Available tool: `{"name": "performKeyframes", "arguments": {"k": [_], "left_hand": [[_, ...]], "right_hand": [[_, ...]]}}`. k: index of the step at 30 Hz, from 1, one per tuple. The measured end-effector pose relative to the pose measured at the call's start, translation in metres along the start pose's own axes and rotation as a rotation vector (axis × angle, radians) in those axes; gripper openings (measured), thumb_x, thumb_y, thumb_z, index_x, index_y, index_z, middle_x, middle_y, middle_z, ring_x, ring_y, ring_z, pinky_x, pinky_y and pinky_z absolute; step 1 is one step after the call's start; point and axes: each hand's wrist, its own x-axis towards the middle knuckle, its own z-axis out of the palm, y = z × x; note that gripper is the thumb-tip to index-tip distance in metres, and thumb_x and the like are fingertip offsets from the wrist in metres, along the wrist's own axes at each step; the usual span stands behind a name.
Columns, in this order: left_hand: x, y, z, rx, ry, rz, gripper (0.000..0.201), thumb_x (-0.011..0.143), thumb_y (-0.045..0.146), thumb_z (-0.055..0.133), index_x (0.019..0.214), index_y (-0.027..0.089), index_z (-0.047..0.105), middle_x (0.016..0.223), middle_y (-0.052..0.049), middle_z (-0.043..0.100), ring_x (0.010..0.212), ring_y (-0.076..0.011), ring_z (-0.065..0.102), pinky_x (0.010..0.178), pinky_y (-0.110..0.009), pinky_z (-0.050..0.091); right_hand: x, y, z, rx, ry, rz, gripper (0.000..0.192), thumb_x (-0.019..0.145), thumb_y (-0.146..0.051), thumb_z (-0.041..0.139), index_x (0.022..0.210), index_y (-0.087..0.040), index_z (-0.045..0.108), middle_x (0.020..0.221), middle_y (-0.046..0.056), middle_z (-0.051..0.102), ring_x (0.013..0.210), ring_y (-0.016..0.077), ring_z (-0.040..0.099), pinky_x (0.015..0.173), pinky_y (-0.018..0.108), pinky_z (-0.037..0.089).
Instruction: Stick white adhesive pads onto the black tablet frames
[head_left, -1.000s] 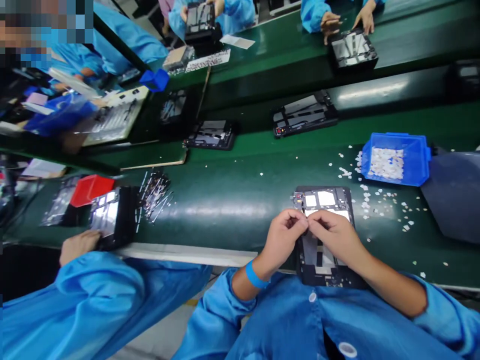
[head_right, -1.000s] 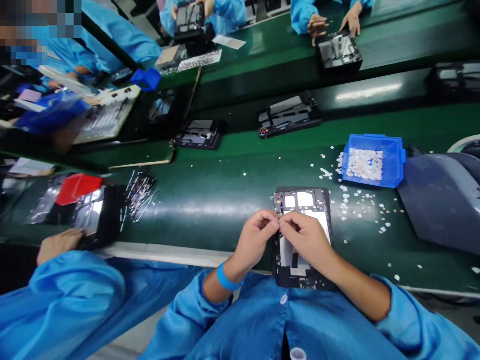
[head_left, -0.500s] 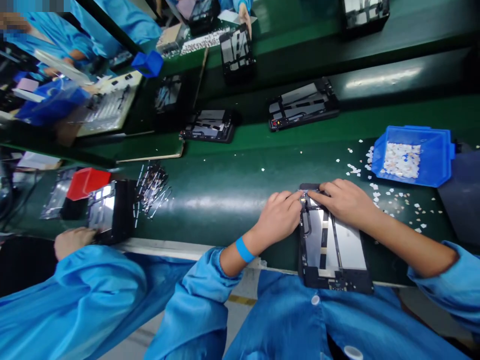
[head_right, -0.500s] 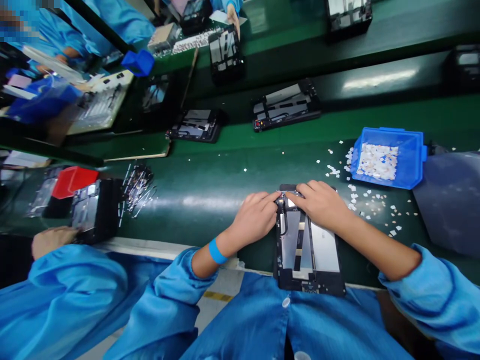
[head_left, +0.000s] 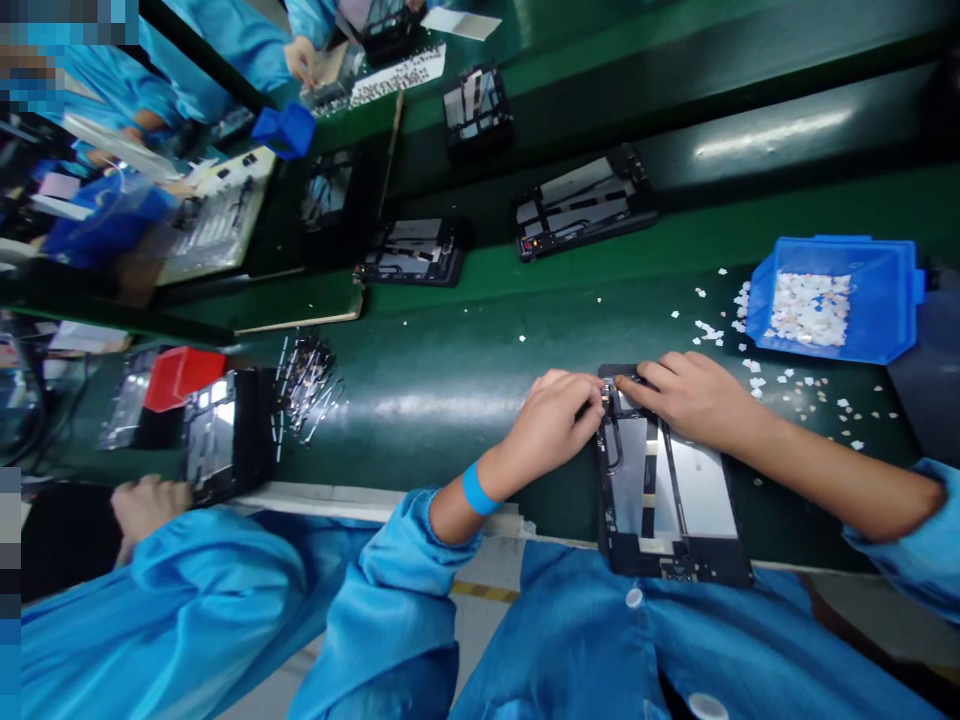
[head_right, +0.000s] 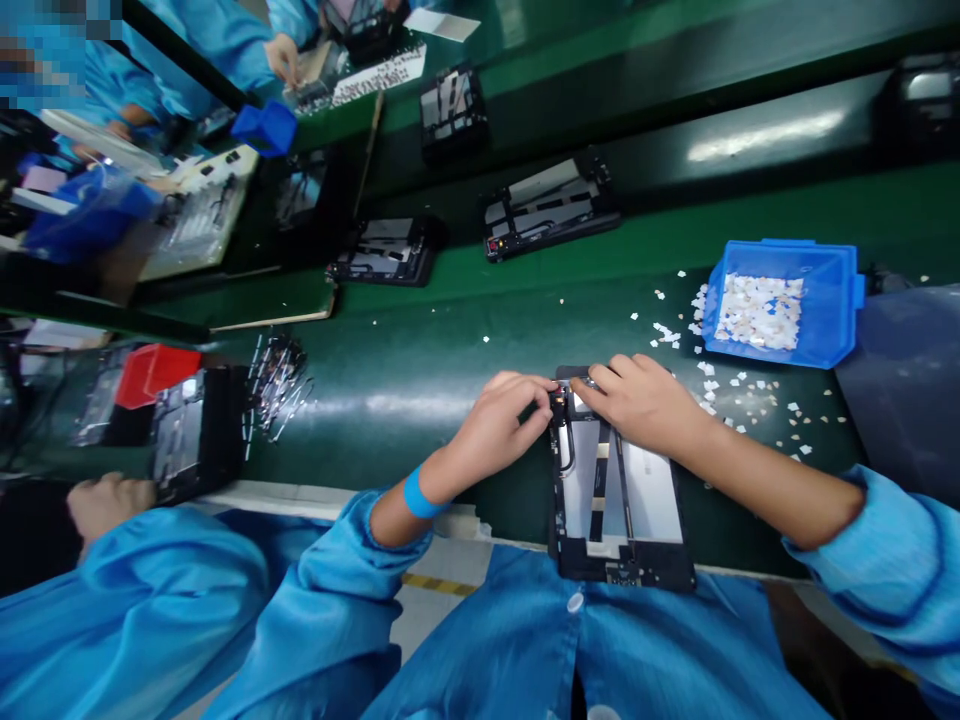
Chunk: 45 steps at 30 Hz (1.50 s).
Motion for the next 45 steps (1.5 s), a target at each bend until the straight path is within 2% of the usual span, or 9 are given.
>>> {"name": "performKeyframes", "arguments": {"k": [4,11,14,19,23,30,39,42,45], "left_hand": [[0.01,-0.003,-0.008,-0.141,0.015,-0.093,0.012,0.102,0.022,0.056,0.092,0.021,0.063,0.097,-0.004,0.073,0.098,-0.0207,0.066,0.093,-0.037,0.048],[-0.001,-0.014,-0.026,-0.119,-0.008,-0.11,0.01,0.102,0.021,0.056,0.094,0.022,0.062,0.114,-0.005,0.077,0.107,-0.0218,0.069,0.098,-0.04,0.049],[-0.013,-0.013,-0.019,-0.124,0.01,-0.144,0.01,0.101,0.021,0.055,0.094,0.022,0.061,0.116,-0.006,0.077,0.109,-0.0227,0.07,0.1,-0.042,0.05],[-0.028,-0.005,0.009,-0.234,0.054,-0.113,0.013,0.099,0.014,0.054,0.091,0.023,0.058,0.119,-0.008,0.076,0.13,-0.0247,0.066,0.107,-0.045,0.051],[-0.032,-0.003,0.024,-0.221,0.131,-0.109,0.011,0.097,0.013,0.055,0.094,0.022,0.06,0.134,-0.013,0.071,0.142,-0.0266,0.058,0.113,-0.047,0.049],[-0.033,-0.004,0.035,-0.169,0.122,-0.09,0.013,0.1,0.019,0.054,0.098,0.021,0.066,0.143,-0.011,0.068,0.132,-0.0278,0.062,0.113,-0.05,0.048],[-0.03,-0.004,0.03,-0.147,0.111,-0.07,0.018,0.103,0.022,0.05,0.101,0.02,0.068,0.14,-0.009,0.071,0.122,-0.028,0.064,0.105,-0.046,0.049],[-0.03,-0.004,0.019,-0.136,0.099,-0.071,0.018,0.102,0.021,0.05,0.1,0.021,0.068,0.135,-0.007,0.073,0.119,-0.0273,0.064,0.103,-0.045,0.049],[-0.028,-0.004,0.013,-0.039,0.1,-0.027,0.018,0.102,0.021,0.051,0.104,0.021,0.07,0.144,-0.008,0.068,0.126,-0.0292,0.06,0.107,-0.047,0.047]], "right_hand": [[0.0,-0.001,-0.001,0.007,-0.005,0.009,0.035,0.101,-0.015,0.053,0.131,-0.02,0.071,0.101,0.01,0.069,0.086,0.0241,0.047,0.071,0.039,0.027],[-0.003,-0.001,0.001,0.003,-0.011,0.004,0.041,0.1,-0.013,0.051,0.136,-0.019,0.068,0.108,0.012,0.071,0.088,0.0253,0.05,0.072,0.04,0.03],[-0.006,0.001,0.004,0.035,0.002,0.008,0.045,0.098,-0.013,0.052,0.141,-0.02,0.066,0.113,0.013,0.072,0.089,0.0251,0.053,0.072,0.038,0.032],[-0.011,0.003,0.006,0.016,-0.012,-0.018,0.052,0.097,-0.015,0.052,0.147,-0.025,0.062,0.113,0.012,0.072,0.085,0.0244,0.054,0.072,0.037,0.034],[-0.012,0.005,0.006,-0.002,-0.042,-0.015,0.054,0.098,-0.015,0.05,0.149,-0.028,0.062,0.112,0.012,0.072,0.082,0.0245,0.054,0.069,0.036,0.034],[-0.012,0.011,0.006,-0.047,-0.11,-0.05,0.055,0.098,-0.016,0.046,0.15,-0.029,0.062,0.114,0.013,0.071,0.083,0.0259,0.056,0.07,0.038,0.04],[-0.007,0.013,-0.002,-0.109,-0.158,-0.113,0.057,0.098,-0.015,0.052,0.153,-0.027,0.059,0.117,0.014,0.071,0.083,0.0261,0.055,0.069,0.038,0.039],[-0.009,0.013,0.0,-0.092,-0.129,-0.087,0.052,0.099,-0.015,0.054,0.15,-0.022,0.061,0.119,0.014,0.071,0.086,0.0254,0.057,0.072,0.037,0.04],[-0.013,0.013,0.004,-0.043,-0.065,-0.056,0.046,0.1,-0.016,0.054,0.146,-0.019,0.063,0.121,0.014,0.072,0.09,0.0248,0.058,0.075,0.037,0.041]]}}
